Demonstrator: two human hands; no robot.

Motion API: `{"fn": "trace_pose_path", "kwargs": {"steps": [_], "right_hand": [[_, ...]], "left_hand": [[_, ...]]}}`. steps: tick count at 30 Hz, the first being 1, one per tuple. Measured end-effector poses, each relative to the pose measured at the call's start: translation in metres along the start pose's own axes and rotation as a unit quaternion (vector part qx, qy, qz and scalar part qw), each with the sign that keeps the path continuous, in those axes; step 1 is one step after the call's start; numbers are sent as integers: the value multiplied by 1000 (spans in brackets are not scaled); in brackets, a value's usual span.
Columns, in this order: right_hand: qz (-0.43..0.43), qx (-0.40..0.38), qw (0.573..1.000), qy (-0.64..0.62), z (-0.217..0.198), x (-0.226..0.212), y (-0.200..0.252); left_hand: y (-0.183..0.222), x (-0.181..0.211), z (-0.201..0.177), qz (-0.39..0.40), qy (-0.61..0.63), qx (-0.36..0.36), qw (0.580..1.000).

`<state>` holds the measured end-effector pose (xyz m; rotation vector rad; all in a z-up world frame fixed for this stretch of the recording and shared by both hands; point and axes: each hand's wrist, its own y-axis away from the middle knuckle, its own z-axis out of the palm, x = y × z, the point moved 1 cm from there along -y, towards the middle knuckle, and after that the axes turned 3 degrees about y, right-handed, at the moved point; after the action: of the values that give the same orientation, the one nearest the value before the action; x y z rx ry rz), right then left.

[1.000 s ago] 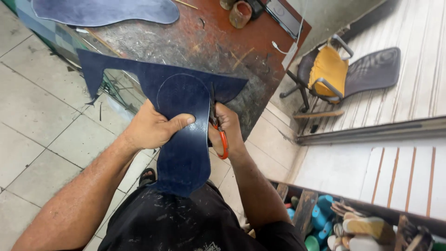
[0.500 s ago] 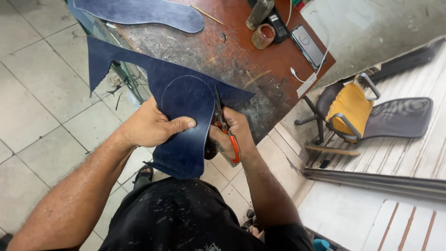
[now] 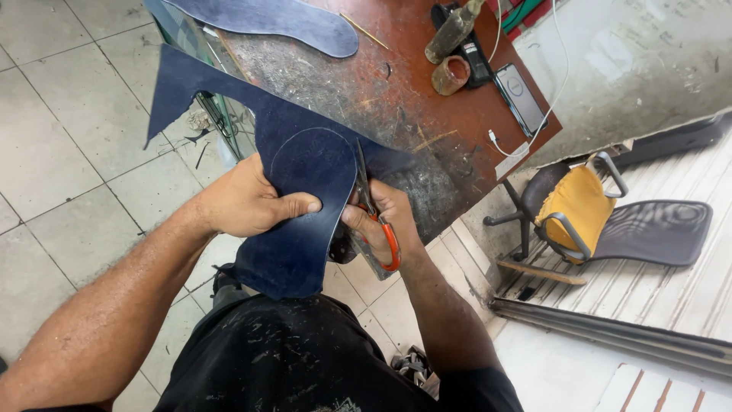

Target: Cutting out a shoe insole shape from a piece of blue material using scissors

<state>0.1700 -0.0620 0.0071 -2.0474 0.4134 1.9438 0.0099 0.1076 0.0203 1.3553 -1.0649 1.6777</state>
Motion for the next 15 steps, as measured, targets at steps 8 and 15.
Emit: {"fn": "trace_pose_path", "kwargs": {"steps": [8, 15], "right_hand": [[-30, -16, 997, 68, -10, 0, -14], [-41, -3, 997, 62, -5, -8, -15]], "left_hand": [[-2, 15, -12, 15, -2, -42, 999], [-6, 13, -19, 27, -1, -69, 997]]}}
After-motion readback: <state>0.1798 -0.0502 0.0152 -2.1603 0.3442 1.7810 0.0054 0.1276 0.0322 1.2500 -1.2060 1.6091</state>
